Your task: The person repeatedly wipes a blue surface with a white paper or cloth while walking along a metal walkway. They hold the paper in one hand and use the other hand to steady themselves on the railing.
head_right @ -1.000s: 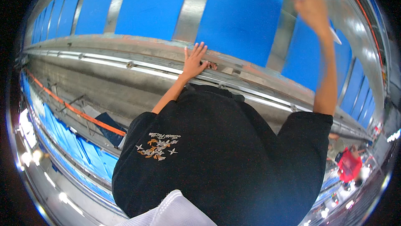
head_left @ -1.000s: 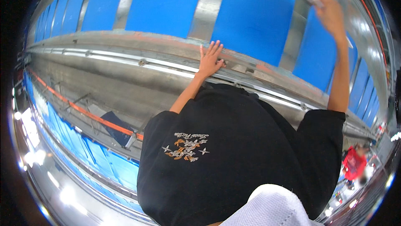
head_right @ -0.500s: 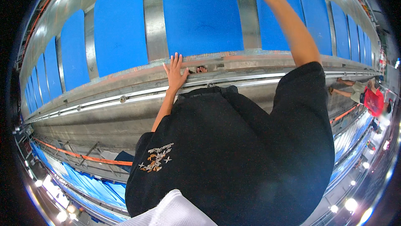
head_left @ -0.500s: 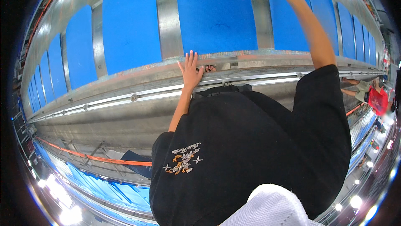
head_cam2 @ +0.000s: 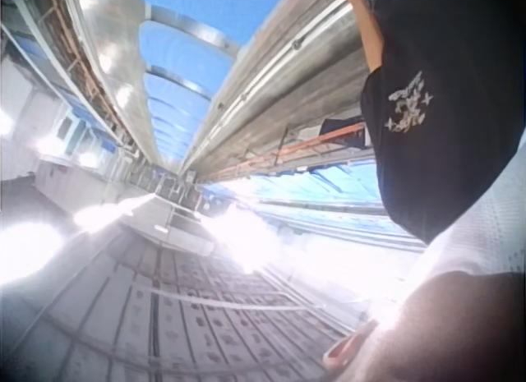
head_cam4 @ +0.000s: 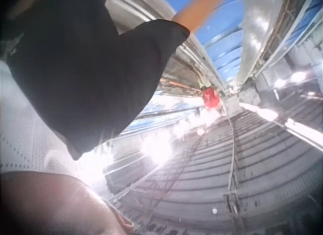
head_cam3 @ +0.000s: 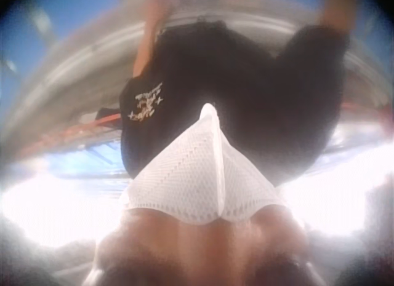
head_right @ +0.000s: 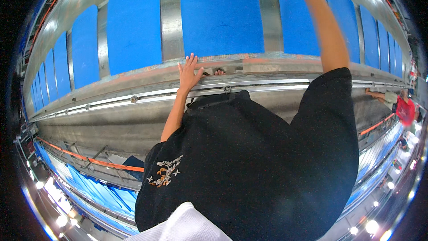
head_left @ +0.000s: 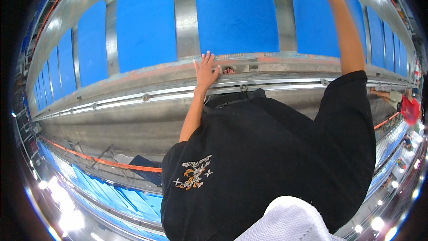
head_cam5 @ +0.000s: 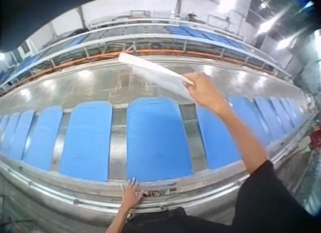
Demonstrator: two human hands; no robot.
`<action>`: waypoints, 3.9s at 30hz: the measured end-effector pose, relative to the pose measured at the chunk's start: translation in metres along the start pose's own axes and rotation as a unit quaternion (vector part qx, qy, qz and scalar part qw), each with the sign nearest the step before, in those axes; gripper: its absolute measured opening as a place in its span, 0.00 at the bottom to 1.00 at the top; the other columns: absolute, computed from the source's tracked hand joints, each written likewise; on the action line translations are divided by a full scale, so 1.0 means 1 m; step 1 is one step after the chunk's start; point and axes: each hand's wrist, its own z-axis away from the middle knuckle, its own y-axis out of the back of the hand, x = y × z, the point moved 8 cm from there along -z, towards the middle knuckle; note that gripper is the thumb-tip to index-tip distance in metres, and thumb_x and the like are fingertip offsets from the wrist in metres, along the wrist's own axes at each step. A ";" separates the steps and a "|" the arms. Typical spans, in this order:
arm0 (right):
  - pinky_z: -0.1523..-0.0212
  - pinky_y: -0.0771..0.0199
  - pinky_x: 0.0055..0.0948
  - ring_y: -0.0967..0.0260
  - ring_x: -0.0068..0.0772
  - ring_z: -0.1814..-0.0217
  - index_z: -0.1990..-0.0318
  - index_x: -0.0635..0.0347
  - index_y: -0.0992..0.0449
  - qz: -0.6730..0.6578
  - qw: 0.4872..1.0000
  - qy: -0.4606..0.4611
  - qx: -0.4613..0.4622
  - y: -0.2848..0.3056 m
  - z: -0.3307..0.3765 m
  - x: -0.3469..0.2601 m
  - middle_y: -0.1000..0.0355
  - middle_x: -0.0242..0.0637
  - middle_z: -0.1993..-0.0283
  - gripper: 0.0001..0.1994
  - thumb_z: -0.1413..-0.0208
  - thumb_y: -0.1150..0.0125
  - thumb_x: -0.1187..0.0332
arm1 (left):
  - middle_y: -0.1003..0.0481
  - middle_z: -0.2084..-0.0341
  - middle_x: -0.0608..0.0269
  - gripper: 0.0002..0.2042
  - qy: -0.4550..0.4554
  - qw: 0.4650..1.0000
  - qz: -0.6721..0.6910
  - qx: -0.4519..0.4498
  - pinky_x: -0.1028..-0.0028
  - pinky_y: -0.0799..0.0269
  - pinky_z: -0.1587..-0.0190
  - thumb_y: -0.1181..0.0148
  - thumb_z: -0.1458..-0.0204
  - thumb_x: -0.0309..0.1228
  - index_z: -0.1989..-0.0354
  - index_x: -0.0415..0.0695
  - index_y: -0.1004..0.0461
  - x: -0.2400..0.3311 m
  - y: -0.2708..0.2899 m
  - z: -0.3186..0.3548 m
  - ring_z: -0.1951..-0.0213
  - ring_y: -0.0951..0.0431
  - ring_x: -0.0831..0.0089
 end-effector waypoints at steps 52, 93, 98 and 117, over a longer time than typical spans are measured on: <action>0.61 0.24 0.48 0.23 0.51 0.61 0.53 0.50 0.20 0.034 0.993 -0.115 -0.011 -0.266 -0.184 -0.405 0.22 0.45 0.66 0.15 0.49 0.42 0.64 | 0.39 0.35 0.51 0.22 -0.054 0.992 -0.052 0.097 0.39 0.63 0.32 0.43 0.42 0.39 0.39 0.49 0.30 -0.413 0.284 0.046 0.31 0.50 0.44; 0.53 0.27 0.47 0.26 0.54 0.55 0.50 0.56 0.21 -0.032 0.943 0.030 -0.330 -0.287 -0.109 -0.475 0.23 0.50 0.59 0.14 0.42 0.41 0.64 | 0.43 0.31 0.57 0.26 -0.010 0.995 -0.061 0.082 0.43 0.65 0.30 0.44 0.43 0.42 0.37 0.46 0.33 -0.417 0.277 0.050 0.29 0.52 0.48; 0.55 0.30 0.41 0.28 0.48 0.57 0.52 0.62 0.22 -0.111 0.943 -0.027 -0.313 -0.299 -0.120 -0.422 0.24 0.49 0.58 0.19 0.41 0.39 0.56 | 0.44 0.31 0.56 0.26 0.031 0.998 0.047 0.006 0.43 0.68 0.30 0.44 0.43 0.41 0.36 0.47 0.34 -0.467 0.236 0.054 0.28 0.54 0.48; 0.56 0.29 0.43 0.28 0.51 0.60 0.48 0.60 0.23 -0.020 0.982 -0.065 -0.177 -0.283 -0.146 -0.361 0.24 0.50 0.61 0.19 0.39 0.42 0.57 | 0.45 0.30 0.57 0.26 -0.004 0.999 -0.019 0.046 0.44 0.69 0.29 0.44 0.43 0.40 0.35 0.48 0.35 -0.441 0.252 0.054 0.28 0.56 0.49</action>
